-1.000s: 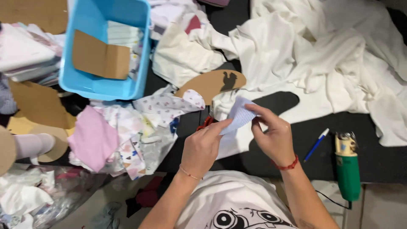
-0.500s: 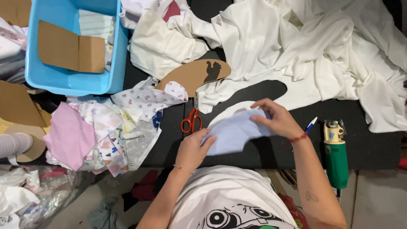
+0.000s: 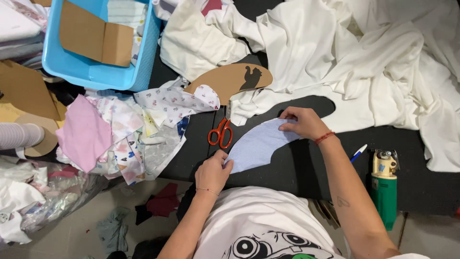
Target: Tracing a pattern onto fabric and cutting it out using an electric rotary cutter
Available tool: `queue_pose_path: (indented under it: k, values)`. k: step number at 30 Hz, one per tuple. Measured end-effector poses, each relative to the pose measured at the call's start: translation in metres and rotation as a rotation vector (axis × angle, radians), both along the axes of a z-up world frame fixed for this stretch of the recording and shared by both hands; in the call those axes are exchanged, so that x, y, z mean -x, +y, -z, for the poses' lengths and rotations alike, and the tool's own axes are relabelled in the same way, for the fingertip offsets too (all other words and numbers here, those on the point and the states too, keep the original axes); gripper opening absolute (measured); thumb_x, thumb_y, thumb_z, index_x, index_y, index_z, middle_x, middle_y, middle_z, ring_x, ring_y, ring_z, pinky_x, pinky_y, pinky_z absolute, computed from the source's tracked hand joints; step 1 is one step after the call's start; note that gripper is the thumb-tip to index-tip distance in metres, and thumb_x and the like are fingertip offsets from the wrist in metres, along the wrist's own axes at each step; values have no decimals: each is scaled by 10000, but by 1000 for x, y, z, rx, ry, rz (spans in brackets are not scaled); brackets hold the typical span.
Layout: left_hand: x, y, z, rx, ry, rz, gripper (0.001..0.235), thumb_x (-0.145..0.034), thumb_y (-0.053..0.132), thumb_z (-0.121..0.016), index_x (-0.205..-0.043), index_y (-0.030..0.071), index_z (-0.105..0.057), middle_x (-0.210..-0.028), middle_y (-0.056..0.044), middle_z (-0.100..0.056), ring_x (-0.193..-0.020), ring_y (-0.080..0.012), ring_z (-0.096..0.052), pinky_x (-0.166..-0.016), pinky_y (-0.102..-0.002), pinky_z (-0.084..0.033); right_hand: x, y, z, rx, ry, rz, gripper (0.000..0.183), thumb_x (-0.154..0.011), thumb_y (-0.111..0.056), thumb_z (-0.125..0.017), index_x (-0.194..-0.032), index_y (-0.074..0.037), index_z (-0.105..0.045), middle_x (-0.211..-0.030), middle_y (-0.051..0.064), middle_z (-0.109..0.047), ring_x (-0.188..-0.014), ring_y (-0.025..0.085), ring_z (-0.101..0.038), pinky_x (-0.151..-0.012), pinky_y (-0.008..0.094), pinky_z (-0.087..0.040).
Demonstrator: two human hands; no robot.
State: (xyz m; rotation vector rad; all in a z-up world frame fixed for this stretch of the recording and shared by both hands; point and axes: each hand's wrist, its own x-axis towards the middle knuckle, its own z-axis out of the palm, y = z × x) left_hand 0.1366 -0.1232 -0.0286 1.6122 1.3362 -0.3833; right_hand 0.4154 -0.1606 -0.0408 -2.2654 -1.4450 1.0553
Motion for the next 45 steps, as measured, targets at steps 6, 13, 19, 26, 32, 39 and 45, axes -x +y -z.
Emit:
queue_pose_path:
  k: [6, 13, 19, 26, 32, 39, 45]
  values:
    - [-4, -7, -6, -103, -15, -1, 253, -767, 339, -550, -969, 203, -483, -887, -31, -633, -898, -265, -596, -766, -408, -466, -6, -13, 5, -150, -67, 86, 320, -605, -204, -772, -893, -164, -640, -776, 22, -595, -770, 182, -584, -701, 275, -470]
    - [-12, -18, 18, -596, -140, 110, 308, -710, 248, -634, -969, 220, -470, -941, -34, -454, -955, -297, -510, -754, -399, -489, -7, -24, 23, -43, -263, 18, 286, -591, -314, -770, -751, -117, -641, -806, 70, -489, -807, 265, -550, -767, 342, -446]
    - [-33, 7, -21, -551, -529, 162, 687, -652, 47, -674, -1264, 78, -365, -1191, -169, -408, -1089, -364, -418, -855, -481, -394, 59, -23, -102, -25, 101, -134, 246, -562, -36, -703, -778, -108, -610, -757, 104, -627, -825, 293, -607, -763, 369, -456]
    - [-28, 21, -26, -81, -816, -187, 235, -715, 50, -520, -904, 177, -577, -813, 26, -631, -801, -151, -562, -691, -259, -421, 91, -35, -156, -449, 349, -513, 184, -652, -156, -634, -827, -105, -615, -875, 55, -627, -799, 226, -589, -720, 319, -462]
    - [-6, 22, -49, 50, -1043, -278, 183, -722, 11, -520, -883, 78, -575, -850, 7, -586, -789, -78, -514, -693, -211, -398, 101, -29, -151, -604, 222, -269, 300, -667, -263, -670, -895, -87, -583, -1016, 84, -580, -938, 192, -556, -781, 288, -436]
    - [42, 36, -81, 343, -1156, -252, 287, -794, 98, -504, -1071, 29, -535, -961, -19, -572, -860, -75, -513, -747, -201, -410, 132, -4, -108, -197, 814, 297, 532, -629, 25, -688, -1135, -29, -532, -667, 35, -493, -620, 91, -462, -542, 207, -403]
    - [90, 74, -127, 255, -835, -157, 490, -709, 260, -594, -1175, 127, -524, -1055, 12, -577, -901, -56, -496, -775, -159, -355, 163, 14, -86, -204, 790, 216, 217, -638, 31, -709, -846, 31, -648, -746, 76, -659, -669, 118, -570, -596, 252, -484]
